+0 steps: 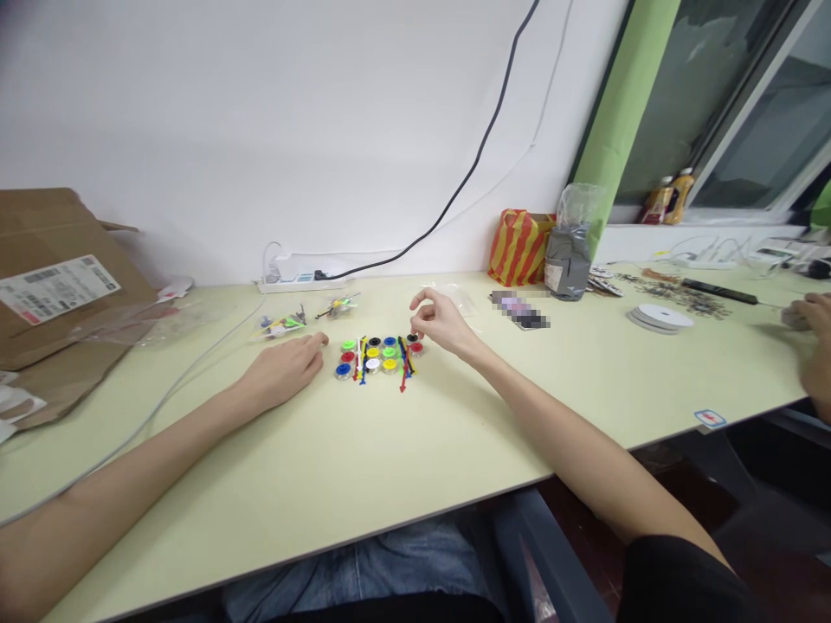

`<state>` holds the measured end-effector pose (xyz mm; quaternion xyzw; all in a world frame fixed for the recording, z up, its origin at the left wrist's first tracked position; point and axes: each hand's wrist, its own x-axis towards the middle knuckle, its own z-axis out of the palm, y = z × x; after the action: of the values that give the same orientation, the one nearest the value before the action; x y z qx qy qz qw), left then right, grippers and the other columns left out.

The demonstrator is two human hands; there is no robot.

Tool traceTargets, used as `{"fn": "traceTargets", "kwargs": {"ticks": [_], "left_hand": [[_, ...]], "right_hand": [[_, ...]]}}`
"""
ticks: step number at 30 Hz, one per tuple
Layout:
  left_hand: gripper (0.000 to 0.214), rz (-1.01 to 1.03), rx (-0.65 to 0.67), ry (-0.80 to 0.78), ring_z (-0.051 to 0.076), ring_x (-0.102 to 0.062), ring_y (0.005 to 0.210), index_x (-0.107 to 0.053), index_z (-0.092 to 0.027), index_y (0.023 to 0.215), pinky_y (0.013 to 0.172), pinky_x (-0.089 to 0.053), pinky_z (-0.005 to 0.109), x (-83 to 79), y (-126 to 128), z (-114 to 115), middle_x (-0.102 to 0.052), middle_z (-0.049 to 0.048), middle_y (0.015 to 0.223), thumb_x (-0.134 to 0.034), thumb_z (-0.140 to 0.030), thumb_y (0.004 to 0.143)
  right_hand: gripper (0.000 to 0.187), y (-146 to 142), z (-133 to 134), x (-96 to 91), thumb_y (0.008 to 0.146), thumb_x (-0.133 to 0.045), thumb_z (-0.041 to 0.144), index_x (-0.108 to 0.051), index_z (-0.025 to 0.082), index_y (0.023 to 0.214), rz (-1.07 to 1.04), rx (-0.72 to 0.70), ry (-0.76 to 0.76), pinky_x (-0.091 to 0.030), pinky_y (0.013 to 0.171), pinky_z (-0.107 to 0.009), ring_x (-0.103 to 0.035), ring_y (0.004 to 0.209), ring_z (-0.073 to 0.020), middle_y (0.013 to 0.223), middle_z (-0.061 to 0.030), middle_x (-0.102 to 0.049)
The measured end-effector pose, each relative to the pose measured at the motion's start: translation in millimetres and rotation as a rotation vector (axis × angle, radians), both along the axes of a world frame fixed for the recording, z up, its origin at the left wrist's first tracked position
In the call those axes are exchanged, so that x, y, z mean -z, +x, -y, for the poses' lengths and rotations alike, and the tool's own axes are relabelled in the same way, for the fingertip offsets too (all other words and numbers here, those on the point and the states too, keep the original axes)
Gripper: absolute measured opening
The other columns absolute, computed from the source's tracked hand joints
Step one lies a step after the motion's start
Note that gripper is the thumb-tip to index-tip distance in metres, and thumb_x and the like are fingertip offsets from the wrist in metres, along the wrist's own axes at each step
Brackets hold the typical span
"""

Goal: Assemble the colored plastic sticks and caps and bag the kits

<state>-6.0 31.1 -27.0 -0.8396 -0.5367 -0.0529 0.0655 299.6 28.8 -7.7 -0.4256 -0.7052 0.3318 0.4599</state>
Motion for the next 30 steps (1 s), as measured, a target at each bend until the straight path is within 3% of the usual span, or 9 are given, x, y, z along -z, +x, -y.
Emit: {"fn": "traceTargets", "kwargs": {"ticks": [5, 9, 21, 30], "left_hand": [[0.035, -0.027, 0.001, 0.001, 0.029, -0.067, 0.102, -0.051, -0.018, 0.122, 0.078, -0.049, 0.038, -0.5, 1.1, 0.6, -0.068, 0.0144, 0.110, -0.028, -0.028, 0.098], [0.035, -0.036, 0.003, 0.006, 0.028, -0.067, 0.102, -0.051, -0.018, 0.123, 0.078, -0.049, 0.038, 1.0, 0.6, -1.2, -0.069, 0.0142, 0.110, -0.027, -0.029, 0.099], [0.035, -0.042, 0.009, 0.013, 0.029, -0.068, 0.101, -0.051, -0.018, 0.123, 0.077, -0.048, 0.038, 0.2, 0.6, -0.5, -0.069, 0.0142, 0.110, -0.028, -0.028, 0.099], [0.036, -0.055, 0.009, 0.016, 0.029, -0.068, 0.102, -0.051, -0.017, 0.123, 0.078, -0.049, 0.039, 0.6, 0.4, -0.9, -0.069, 0.0141, 0.111, -0.026, -0.029, 0.099]], "right_hand": [[0.014, 10.2, 1.3, -7.5, 0.079, -0.068, 0.027, -0.072, 0.015, 0.086, 0.438, -0.220, 0.091, -0.041, 0.064, -0.026, -0.056, 0.070, -0.0143, 0.077, -0.0035, -0.068], [0.015, 12.8, 2.8, -8.7, 0.081, -0.072, 0.029, -0.078, 0.017, 0.087, 0.559, -0.361, 0.108, -0.041, 0.068, -0.027, -0.057, 0.076, -0.0158, 0.083, -0.0046, -0.068], [0.007, -0.9, 9.7, -1.0, 0.081, -0.073, 0.021, -0.078, 0.017, 0.079, 0.666, -0.299, 0.165, -0.041, 0.065, -0.026, -0.056, 0.072, -0.0151, 0.080, -0.0048, -0.066], [0.009, 1.5, 8.4, -5.7, 0.084, -0.068, 0.018, -0.076, 0.016, 0.080, 0.647, -0.250, 0.263, -0.042, 0.069, -0.027, -0.057, 0.073, -0.0158, 0.078, -0.0045, -0.064]]}}
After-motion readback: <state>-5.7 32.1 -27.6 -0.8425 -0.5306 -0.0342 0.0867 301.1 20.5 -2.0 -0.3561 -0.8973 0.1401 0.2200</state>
